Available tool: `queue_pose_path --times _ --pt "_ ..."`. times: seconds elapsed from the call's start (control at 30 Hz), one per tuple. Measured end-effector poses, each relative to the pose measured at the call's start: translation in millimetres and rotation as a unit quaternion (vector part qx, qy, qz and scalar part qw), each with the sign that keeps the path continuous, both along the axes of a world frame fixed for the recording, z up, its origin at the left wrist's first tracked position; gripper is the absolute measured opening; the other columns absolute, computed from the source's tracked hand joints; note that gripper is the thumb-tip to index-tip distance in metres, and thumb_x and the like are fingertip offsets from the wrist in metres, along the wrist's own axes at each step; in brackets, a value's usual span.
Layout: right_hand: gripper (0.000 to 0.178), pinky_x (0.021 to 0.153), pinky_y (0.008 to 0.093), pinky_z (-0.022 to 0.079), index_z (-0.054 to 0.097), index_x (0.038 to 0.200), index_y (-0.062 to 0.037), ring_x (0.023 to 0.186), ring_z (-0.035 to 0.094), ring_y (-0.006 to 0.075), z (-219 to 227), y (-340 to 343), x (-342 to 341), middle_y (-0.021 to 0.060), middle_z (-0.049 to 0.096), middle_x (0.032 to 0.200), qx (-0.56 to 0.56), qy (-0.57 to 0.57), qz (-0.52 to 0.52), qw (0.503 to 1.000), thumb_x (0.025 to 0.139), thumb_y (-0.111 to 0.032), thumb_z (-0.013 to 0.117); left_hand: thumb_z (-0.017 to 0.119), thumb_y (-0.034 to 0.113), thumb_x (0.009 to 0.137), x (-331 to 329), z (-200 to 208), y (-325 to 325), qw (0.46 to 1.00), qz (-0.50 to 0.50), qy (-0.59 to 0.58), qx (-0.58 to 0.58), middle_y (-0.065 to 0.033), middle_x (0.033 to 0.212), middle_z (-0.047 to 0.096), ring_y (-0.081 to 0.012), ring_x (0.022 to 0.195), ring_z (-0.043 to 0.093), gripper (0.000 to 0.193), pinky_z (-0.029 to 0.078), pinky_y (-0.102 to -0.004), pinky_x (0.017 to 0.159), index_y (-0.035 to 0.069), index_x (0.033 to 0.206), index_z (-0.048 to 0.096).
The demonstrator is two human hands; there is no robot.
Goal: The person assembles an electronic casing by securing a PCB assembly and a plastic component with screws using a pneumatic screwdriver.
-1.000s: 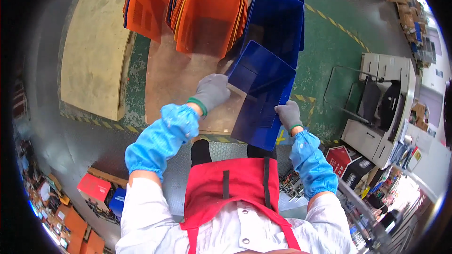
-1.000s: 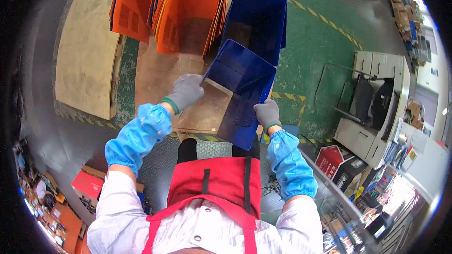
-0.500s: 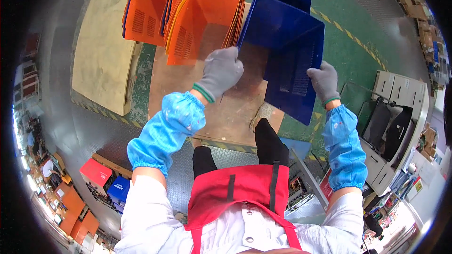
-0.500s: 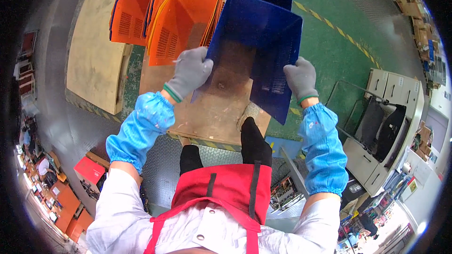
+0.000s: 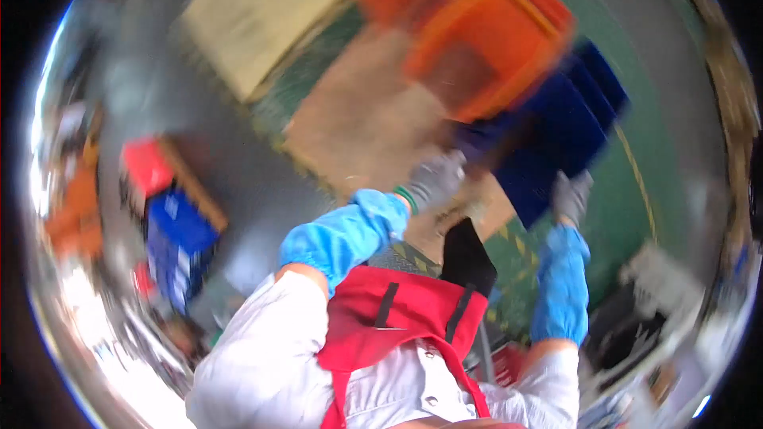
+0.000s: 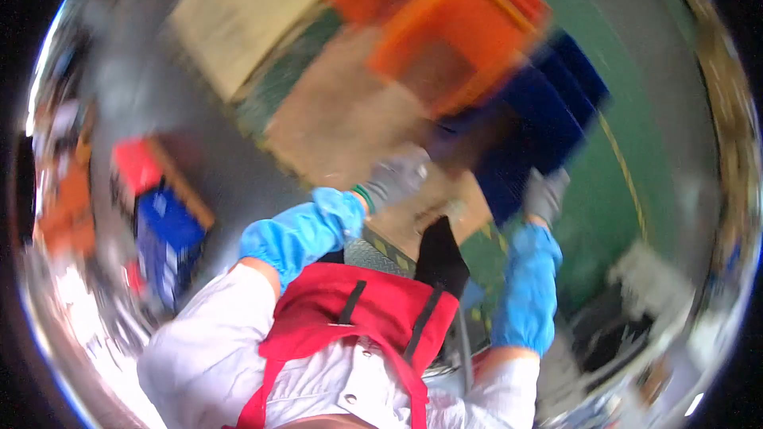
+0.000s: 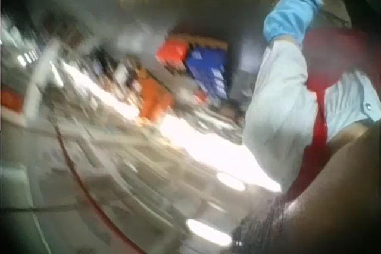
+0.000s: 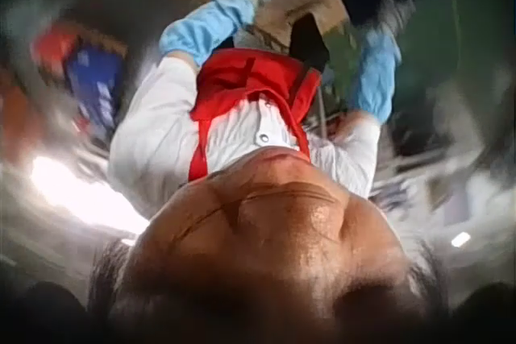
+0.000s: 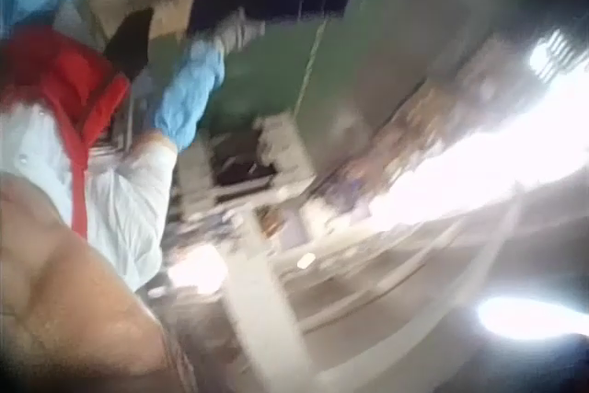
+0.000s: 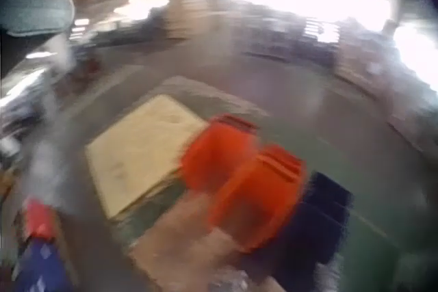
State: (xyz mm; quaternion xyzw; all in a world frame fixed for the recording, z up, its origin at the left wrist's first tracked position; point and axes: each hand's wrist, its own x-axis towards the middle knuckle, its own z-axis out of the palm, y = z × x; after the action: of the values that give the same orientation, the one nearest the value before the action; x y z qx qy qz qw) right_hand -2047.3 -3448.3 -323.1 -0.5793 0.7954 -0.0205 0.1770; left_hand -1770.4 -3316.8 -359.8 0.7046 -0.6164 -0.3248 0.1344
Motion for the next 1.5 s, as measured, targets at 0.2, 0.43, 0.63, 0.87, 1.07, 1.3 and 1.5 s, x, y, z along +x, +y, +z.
queue_pose_path --times 0.2,0.43,0.63,0.87,1.07,1.3,1.5 --pt "0.058 0.097 0.0419 0.045 0.042 0.133 0.0054 0.116 0.052 0.0399 -2.5 82.7 -20.3 0.0268 0.050 0.130 -0.072 0.034 0.100 0.992 0.093 -0.034 0.057 0.053 0.028 0.080 110.8 -36.4 224.2 0.929 0.236 0.135 0.251 -0.0234 0.088 0.066 -0.0403 0.089 0.063 0.032 0.048 -0.0472 0.084 0.002 0.095 0.064" --pt "0.052 0.080 0.0410 0.051 0.055 0.111 0.0024 0.095 0.063 0.0350 -9.6 184.9 17.7 0.0242 0.063 0.103 0.184 0.250 0.012 0.950 0.090 -0.045 0.055 0.064 0.008 0.072 274.9 8.5 428.5 0.717 0.540 0.294 0.328 -0.0097 0.072 0.061 -0.0216 0.072 0.063 0.022 0.050 -0.0353 0.058 0.004 0.093 0.066" --pt "0.026 0.061 0.0423 0.048 0.060 0.092 -0.0002 0.075 0.064 0.0241 -39.9 198.1 199.2 0.0151 0.065 0.086 0.172 0.076 0.388 0.902 0.077 -0.022 0.062 0.054 -0.009 0.075 345.8 21.8 537.8 0.456 0.657 0.591 -0.110 -0.0140 0.092 0.063 -0.0263 0.084 0.066 0.025 0.059 -0.0384 0.073 -0.005 0.099 0.061" --pt "0.021 0.052 0.0315 0.049 0.061 0.098 -0.0023 0.064 0.060 0.0182 60.2 254.4 503.6 0.0059 0.060 0.081 0.383 -0.195 0.437 0.790 0.083 -0.017 0.058 0.052 0.000 0.091 436.2 131.1 543.8 0.330 0.659 0.645 -0.201 -0.0157 0.094 0.064 -0.0278 0.087 0.067 0.013 0.060 -0.0368 0.073 -0.003 0.101 0.060" --pt "0.025 0.063 0.0377 0.053 0.064 0.100 -0.0043 0.069 0.064 0.0229 37.5 226.3 614.9 0.0099 0.063 0.080 0.422 -0.083 0.518 0.740 0.083 -0.021 0.057 0.052 0.018 0.097 451.5 134.4 592.1 0.186 0.645 0.667 -0.323 -0.0088 0.081 0.062 -0.0179 0.066 0.063 0.019 0.053 -0.0259 0.052 0.000 0.101 0.057" --pt "0.028 0.067 0.0422 0.054 0.072 0.088 -0.0104 0.084 0.068 0.0287 -90.4 204.0 693.5 0.0155 0.070 0.089 0.199 0.286 0.899 0.266 0.085 -0.033 0.056 0.045 0.019 0.099 515.8 100.4 641.1 0.143 0.694 0.591 -0.387 -0.0106 0.083 0.060 -0.0196 0.066 0.060 0.021 0.054 -0.0320 0.059 0.001 0.092 0.054" --pt "0.021 0.067 0.0445 0.054 0.071 0.080 -0.0088 0.083 0.068 0.0339 -99.2 237.3 939.7 0.0170 0.069 0.086 0.098 0.277 0.928 0.227 0.078 -0.026 0.058 0.045 0.019 0.099 610.4 50.8 665.2 0.088 0.714 0.562 -0.408 -0.0094 0.085 0.061 -0.0207 0.068 0.060 0.021 0.053 -0.0317 0.061 0.001 0.091 0.055"
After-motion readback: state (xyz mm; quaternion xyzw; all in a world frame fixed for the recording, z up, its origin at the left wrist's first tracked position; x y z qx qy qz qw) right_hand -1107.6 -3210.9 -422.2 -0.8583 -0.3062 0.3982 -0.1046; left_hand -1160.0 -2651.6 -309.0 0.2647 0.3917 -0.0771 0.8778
